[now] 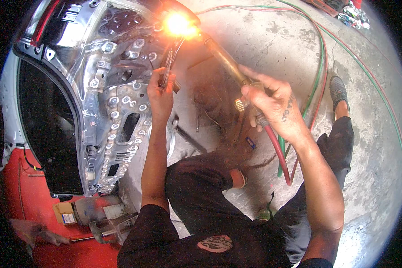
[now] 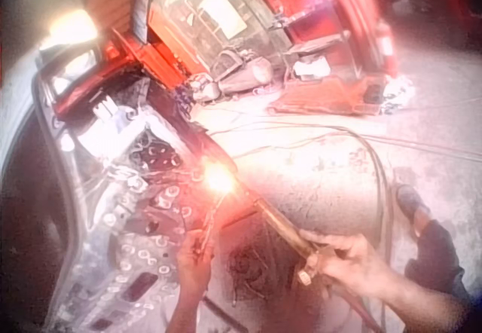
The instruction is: The person welds a metal car panel using a torch and filler wire, then scrubs the welded area using a wire brush.
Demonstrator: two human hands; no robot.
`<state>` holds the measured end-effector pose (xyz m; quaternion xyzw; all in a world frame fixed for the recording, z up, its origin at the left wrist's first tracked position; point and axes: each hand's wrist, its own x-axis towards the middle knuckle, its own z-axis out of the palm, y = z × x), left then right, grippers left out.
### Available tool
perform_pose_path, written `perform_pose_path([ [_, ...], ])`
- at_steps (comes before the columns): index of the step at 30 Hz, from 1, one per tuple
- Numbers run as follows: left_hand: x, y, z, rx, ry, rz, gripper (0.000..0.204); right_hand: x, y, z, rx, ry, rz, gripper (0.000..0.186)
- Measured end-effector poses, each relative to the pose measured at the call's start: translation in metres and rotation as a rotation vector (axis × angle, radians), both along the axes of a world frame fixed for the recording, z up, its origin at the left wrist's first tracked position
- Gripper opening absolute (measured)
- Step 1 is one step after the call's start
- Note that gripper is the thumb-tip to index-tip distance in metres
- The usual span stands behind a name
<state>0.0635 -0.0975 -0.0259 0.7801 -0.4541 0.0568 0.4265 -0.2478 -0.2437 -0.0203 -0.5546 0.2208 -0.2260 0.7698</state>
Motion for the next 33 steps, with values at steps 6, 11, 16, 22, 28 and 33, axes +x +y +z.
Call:
perform_pose_path([
  [6,-0.0006,-0.0010,0.0009,-0.006,0.011,-0.015,0.020,0.0007,-0.0005,-0.0009,0.012,-0.004,0.000,0.055],
  [11,0.0000,-0.0015,0.0004,-0.022,0.001,-0.032,0.020,0.0013,-0.0007,-0.0011,0.010,-0.012,0.000,0.055],
  [16,-0.0010,-0.0028,0.0018,-0.027,0.028,-0.020,0.019,0.0005,-0.0006,0.0004,0.004,-0.005,-0.006,0.054],
  [22,-0.0016,-0.0031,0.0014,-0.029,-0.002,-0.014,0.019,0.0001,-0.0003,0.0013,-0.001,0.008,-0.001,0.054],
  [28,-0.0003,-0.0038,0.0005,-0.021,0.019,0.007,0.019,-0.0001,-0.0012,0.0021,0.001,0.005,-0.015,0.054],
  [33,0.0022,-0.0038,-0.0019,-0.026,0.011,-0.009,0.019,0.0003,-0.0020,0.0008,0.004,0.001,0.002,0.054],
])
